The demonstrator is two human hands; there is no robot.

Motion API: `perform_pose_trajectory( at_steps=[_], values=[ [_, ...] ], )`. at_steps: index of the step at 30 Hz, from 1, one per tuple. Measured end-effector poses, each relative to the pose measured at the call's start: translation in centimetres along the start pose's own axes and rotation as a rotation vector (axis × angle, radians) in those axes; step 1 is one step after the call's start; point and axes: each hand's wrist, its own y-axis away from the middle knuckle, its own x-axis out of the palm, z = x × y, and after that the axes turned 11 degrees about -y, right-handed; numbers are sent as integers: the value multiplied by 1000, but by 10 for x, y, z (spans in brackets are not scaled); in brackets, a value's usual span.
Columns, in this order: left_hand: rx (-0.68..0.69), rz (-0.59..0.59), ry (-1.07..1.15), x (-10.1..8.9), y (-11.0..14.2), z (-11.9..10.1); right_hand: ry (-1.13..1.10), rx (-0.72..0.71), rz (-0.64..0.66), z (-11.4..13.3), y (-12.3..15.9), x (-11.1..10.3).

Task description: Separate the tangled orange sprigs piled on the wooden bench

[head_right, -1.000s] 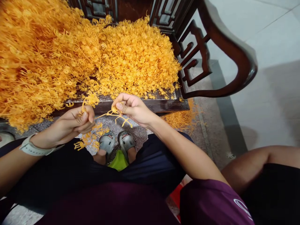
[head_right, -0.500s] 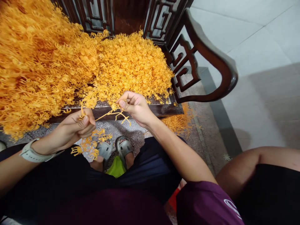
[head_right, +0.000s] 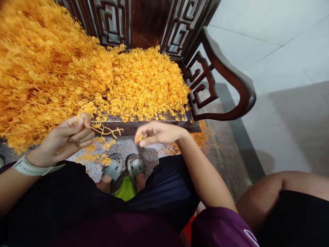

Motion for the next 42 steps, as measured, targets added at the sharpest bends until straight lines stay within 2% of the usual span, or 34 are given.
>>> perform_pose_trajectory(
  at_steps=[1,2,3,6,7,9,11,13,16,18,21,23,25,28,31,33,35,37,40,41,42],
  values=[
    [6,7,-6,0,1,-1,-19,-3,50,2,0,-1],
    [4,12,-13,0,2,-2,-52,-48,-10,3,0,-3],
    [3,17,-18,-1,3,-1,-90,-125,-172,3,1,-8],
    [-7,49,-22,-6,5,3,-183,-373,-874,-1,2,-29],
    [-8,61,-21,-8,5,5,-219,-400,-1026,-4,3,-36],
    [-18,71,-20,-8,4,8,-326,-388,-1166,-10,3,-42],
    [-24,76,-17,-6,3,10,-436,-358,-1166,-15,-1,-36],
    [-7,101,-6,-2,2,10,-470,-337,-1079,-17,-10,-20],
    [14,164,25,6,1,11,-337,-294,-866,-16,-31,14],
    [0,199,38,11,0,12,-237,-259,-677,-15,-44,35],
    [-24,222,25,18,1,15,-204,-250,-416,-15,-58,58],
    [-44,236,4,20,2,18,-199,-265,-336,-16,-62,65],
    [-59,256,-22,22,3,22,-188,-275,-309,-17,-62,68],
    [-67,279,-59,21,4,26,-203,-316,-344,-19,-60,67],
    [-93,300,-79,17,4,26,-233,-411,-502,-19,-59,61],
    [-99,286,-77,15,5,25,-269,-464,-638,-20,-57,49],
    [-103,300,-110,14,9,25,-311,-512,-792,-22,-49,27],
    [-112,332,-170,13,14,27,-303,-552,-959,-25,-32,-6],
    [-126,369,-260,12,21,30,-139,-567,-1170,-26,3,-50],
    [-124,370,-317,11,22,31,-68,-546,-1179,-24,14,-56],
    [-111,359,-396,11,21,30,0,-494,-1118,-21,22,-56]
  ],
)
